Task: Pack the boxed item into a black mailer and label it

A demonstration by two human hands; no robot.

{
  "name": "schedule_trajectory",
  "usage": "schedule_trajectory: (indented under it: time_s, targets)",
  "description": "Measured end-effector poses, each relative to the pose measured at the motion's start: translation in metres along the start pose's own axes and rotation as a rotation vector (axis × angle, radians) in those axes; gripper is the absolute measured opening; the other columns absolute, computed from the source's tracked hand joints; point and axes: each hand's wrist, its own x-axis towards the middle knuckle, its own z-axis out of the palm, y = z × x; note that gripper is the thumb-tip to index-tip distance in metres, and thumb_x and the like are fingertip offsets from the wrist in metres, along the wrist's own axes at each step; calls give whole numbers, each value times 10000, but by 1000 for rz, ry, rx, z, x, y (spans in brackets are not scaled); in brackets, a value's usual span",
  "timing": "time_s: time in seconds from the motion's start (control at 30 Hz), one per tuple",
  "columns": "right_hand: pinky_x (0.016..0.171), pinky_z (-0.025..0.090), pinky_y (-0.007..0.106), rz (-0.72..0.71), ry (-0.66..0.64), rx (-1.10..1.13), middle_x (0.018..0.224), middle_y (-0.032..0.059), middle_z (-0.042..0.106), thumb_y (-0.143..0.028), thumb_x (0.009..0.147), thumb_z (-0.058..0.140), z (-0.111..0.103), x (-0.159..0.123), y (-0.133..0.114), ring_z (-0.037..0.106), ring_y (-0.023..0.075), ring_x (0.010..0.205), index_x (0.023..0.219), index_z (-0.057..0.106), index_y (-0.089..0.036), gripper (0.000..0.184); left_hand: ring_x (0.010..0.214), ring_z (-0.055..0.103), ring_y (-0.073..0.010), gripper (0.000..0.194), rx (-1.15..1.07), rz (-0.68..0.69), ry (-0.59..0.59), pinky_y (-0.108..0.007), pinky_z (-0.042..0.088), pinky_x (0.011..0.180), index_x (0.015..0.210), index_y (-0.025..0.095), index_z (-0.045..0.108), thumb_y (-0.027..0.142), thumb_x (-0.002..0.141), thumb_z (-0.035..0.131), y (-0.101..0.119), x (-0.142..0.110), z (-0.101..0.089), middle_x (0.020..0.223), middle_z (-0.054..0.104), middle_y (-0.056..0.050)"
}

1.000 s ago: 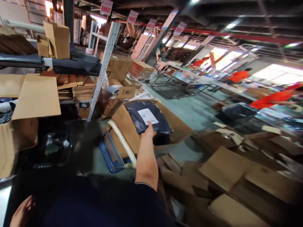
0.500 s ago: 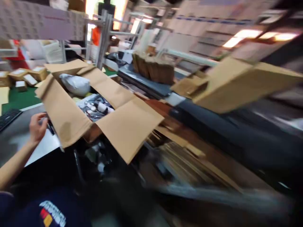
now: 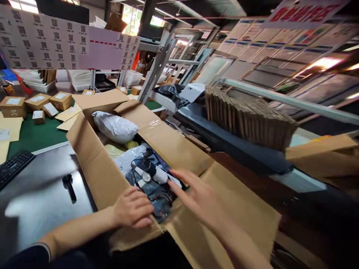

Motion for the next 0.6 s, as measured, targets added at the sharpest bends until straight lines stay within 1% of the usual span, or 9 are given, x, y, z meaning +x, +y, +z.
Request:
schedule_trajectory:
  time_s: [0.07, 0.1, 0.13, 0.2, 0.27, 0.33, 0.4, 0.5, 0.6]
  targets:
    - [1102, 501, 596, -229, -206, -237, 1165, 139, 736, -410, 848, 660, 55, 74, -37, 674, 328, 1137, 1113, 747, -260, 317, 1320, 599, -239, 469, 102, 199, -55, -414, 265, 1286, 1380, 256, 625, 493, 979, 574, -16, -3, -13, 1303, 739, -73]
    - [1087, 506, 575, -297, -264, -404, 1226, 171, 716, -334, 912, 571, 85, 106, -49, 655, 334, 1184, 1185, 716, -188, 342, 1352, 575, -232, 498, 146, 257, -52, -415, 248, 1295, 1389, 244, 614, 529, 984, 555, -29, -2, -27, 1341, 720, -73]
    - [1073, 514, 544, -329, -331, -558, 1249, 187, 707, -273, 946, 517, 114, 133, -58, 650, 335, 1201, 1211, 695, -144, 344, 1371, 558, -232, 513, 194, 255, -29, -426, 223, 1304, 1389, 231, 611, 546, 991, 535, -44, 0, -45, 1366, 704, -79]
    - [1006, 547, 465, -341, -494, -789, 1226, 179, 717, -192, 988, 436, 166, 169, -62, 675, 319, 1170, 1202, 689, -132, 337, 1367, 548, -252, 482, 286, 75, 46, -465, 162, 1318, 1350, 208, 634, 517, 1001, 513, -79, 6, -86, 1354, 702, -101]
    - [938, 563, 400, -310, -651, -910, 1185, 158, 736, -144, 988, 426, 209, 187, -55, 703, 299, 1129, 1166, 702, -152, 328, 1307, 569, -264, 354, 340, -132, 64, -501, 136, 1315, 1229, 218, 688, 429, 1003, 516, -113, 13, -123, 1247, 737, -90]
    - [906, 566, 365, -269, -757, -956, 1211, 157, 730, -114, 961, 472, 240, 195, -42, 708, 293, 1133, 1186, 693, -151, 317, 1171, 610, -236, 257, 308, -148, 74, -479, 191, 1297, 1076, 229, 713, 362, 995, 509, -134, 17, -141, 1050, 755, -53]
    - [909, 567, 348, -253, -790, -943, 1266, 166, 705, -85, 934, 509, 262, 200, -26, 698, 288, 1159, 1248, 656, -128, 349, 1050, 615, -211, 234, 246, -148, 194, -436, 263, 1257, 948, 230, 698, 307, 985, 481, -138, 17, -140, 892, 725, -27]
    - [939, 565, 343, -280, -767, -877, 1301, 178, 677, -94, 935, 535, 281, 205, -1, 678, 282, 1187, 1320, 590, -97, 389, 991, 603, -218, 262, 198, -232, 437, -430, 302, 1199, 847, 240, 663, 242, 957, 425, -127, 11, -121, 798, 690, -18]
    - [966, 569, 396, -238, -806, -809, 1370, 216, 638, -256, 921, 670, 288, 212, 24, 657, 332, 1221, 1405, 520, -82, 536, 910, 604, -225, 289, 186, -200, 478, -432, 304, 1171, 835, 255, 662, 252, 939, 393, -118, 3, -112, 746, 674, -9]
